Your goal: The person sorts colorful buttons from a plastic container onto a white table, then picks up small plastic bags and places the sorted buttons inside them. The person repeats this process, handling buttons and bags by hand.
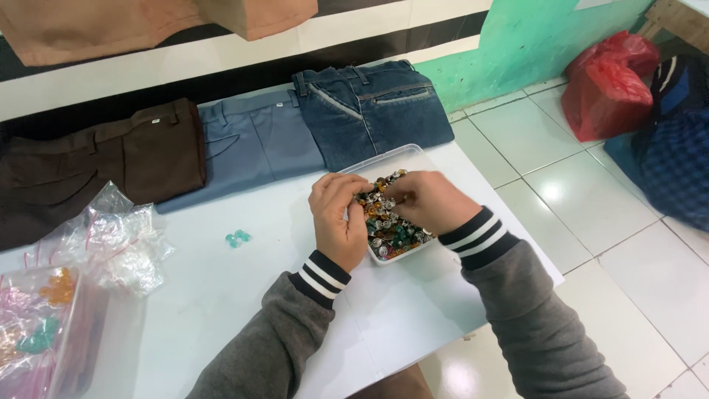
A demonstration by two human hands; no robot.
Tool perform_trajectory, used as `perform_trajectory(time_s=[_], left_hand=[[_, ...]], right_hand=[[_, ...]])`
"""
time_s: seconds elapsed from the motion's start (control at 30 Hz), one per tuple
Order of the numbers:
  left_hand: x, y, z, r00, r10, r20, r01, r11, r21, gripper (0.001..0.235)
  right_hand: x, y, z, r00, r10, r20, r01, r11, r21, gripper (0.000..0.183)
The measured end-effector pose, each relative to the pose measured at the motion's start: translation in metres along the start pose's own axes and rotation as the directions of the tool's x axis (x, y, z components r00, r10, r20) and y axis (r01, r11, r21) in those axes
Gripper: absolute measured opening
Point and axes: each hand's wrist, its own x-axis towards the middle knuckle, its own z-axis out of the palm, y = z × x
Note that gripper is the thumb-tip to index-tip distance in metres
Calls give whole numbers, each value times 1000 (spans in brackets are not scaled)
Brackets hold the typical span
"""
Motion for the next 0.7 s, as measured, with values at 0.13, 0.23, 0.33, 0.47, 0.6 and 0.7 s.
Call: perform_trajectory(time_s=[0.13, 0.23, 0.33, 0.47, 0.6, 0.7], left_hand=[[0, 1, 1, 1000, -6, -14, 6, 1000, -1, 32], [-1, -2, 1, 1000, -15, -9, 15, 1000, 1, 29], [-1, -2, -1, 1000, -24, -17, 24, 1000, 10, 28], [-1, -5, 0, 999, -42, -26, 42, 999, 15, 29], [-2, -4, -1, 999, -33, -24, 34, 999, 17, 29], [-3, -8, 0, 999, -31, -30, 32, 999, 33, 29]], right_hand=[[-1, -24, 8, 988, 79, 130, -57, 985, -163, 52], [15, 6, 25, 981, 95, 170, -39, 952, -305, 56], [25, 31, 23, 994, 108, 6, -95, 901, -423, 43], [15, 10, 11, 996, 69, -54, -85, 909, -408, 39], [9, -29, 24, 995, 2, 102, 23, 972, -236, 33], [17, -21, 36, 991, 7, 130, 38, 938, -344, 29]])
